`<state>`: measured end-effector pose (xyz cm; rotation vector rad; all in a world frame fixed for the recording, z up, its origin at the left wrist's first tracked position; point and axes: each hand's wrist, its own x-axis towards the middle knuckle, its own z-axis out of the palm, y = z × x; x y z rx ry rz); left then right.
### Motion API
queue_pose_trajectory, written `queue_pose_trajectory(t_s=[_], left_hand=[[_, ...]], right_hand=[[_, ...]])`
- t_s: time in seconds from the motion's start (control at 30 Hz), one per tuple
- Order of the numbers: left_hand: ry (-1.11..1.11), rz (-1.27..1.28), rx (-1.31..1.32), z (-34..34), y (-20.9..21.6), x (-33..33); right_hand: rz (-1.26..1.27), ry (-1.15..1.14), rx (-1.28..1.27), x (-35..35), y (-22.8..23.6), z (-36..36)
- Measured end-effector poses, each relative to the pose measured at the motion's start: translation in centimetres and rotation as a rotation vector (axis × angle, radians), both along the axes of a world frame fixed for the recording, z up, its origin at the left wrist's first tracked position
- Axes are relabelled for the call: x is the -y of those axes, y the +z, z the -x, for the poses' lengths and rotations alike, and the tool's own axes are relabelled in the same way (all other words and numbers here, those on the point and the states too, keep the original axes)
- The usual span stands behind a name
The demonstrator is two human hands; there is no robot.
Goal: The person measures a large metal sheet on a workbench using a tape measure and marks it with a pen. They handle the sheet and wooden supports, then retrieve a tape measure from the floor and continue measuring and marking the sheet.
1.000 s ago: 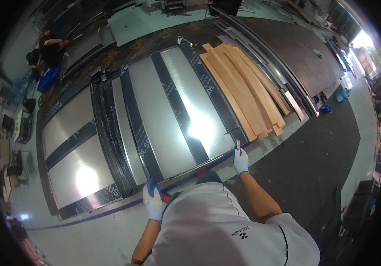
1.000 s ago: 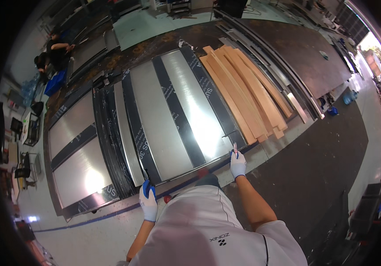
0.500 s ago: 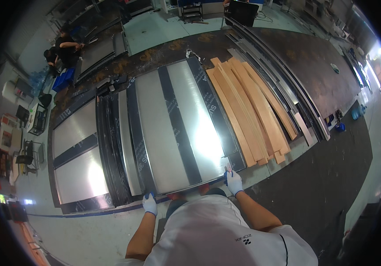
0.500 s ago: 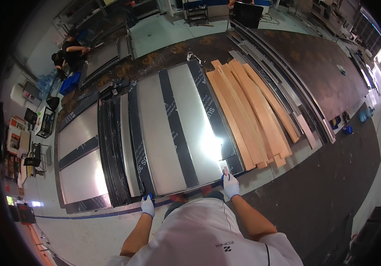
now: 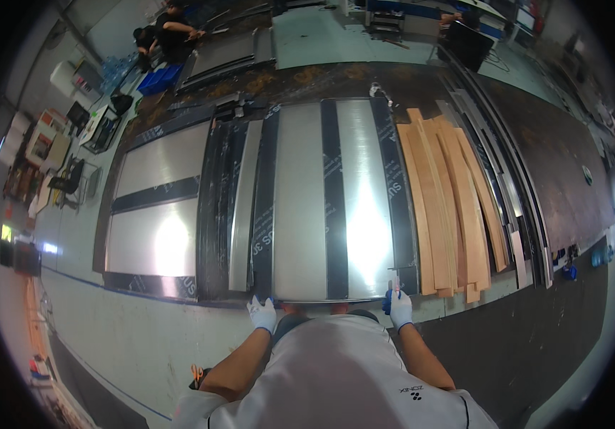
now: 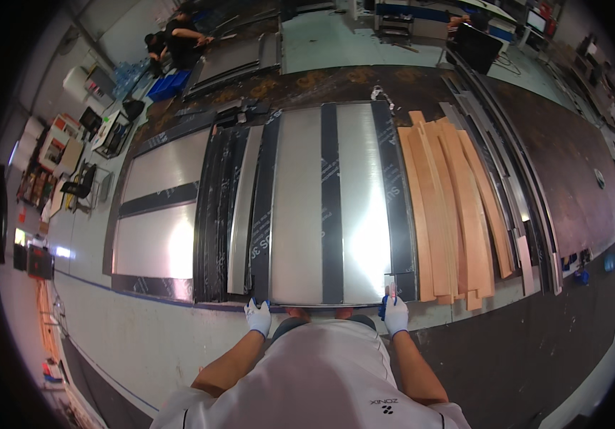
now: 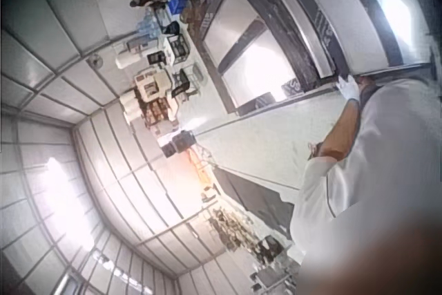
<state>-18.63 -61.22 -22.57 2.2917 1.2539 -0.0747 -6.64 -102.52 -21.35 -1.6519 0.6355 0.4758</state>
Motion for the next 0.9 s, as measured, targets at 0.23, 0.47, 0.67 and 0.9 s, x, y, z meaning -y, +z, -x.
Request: queue_pose_trajectory(t_s=[0.23,0.47,0.67,0.9], left_hand=[[0.03,-0.028,0.101,0.2,0.4,0.5],[0.191,0.014,0.184,0.6,-2.5,0.8],[0.579,0.401,0.578,0.1,-4.3,1.8],[0.595,0.5,0.413,-0.3,-3.6,1.0]], right_hand=[[-0.01,0.01,0.008,0.9,1.2,-0.5],[0.061,0.194,-0.072,1.6,1.4,-1.3],[0.455,0.249,0.099,2.2,2.6,-2.5],[0.564,0.175,0.187,2.1,4.4,-2.7]])
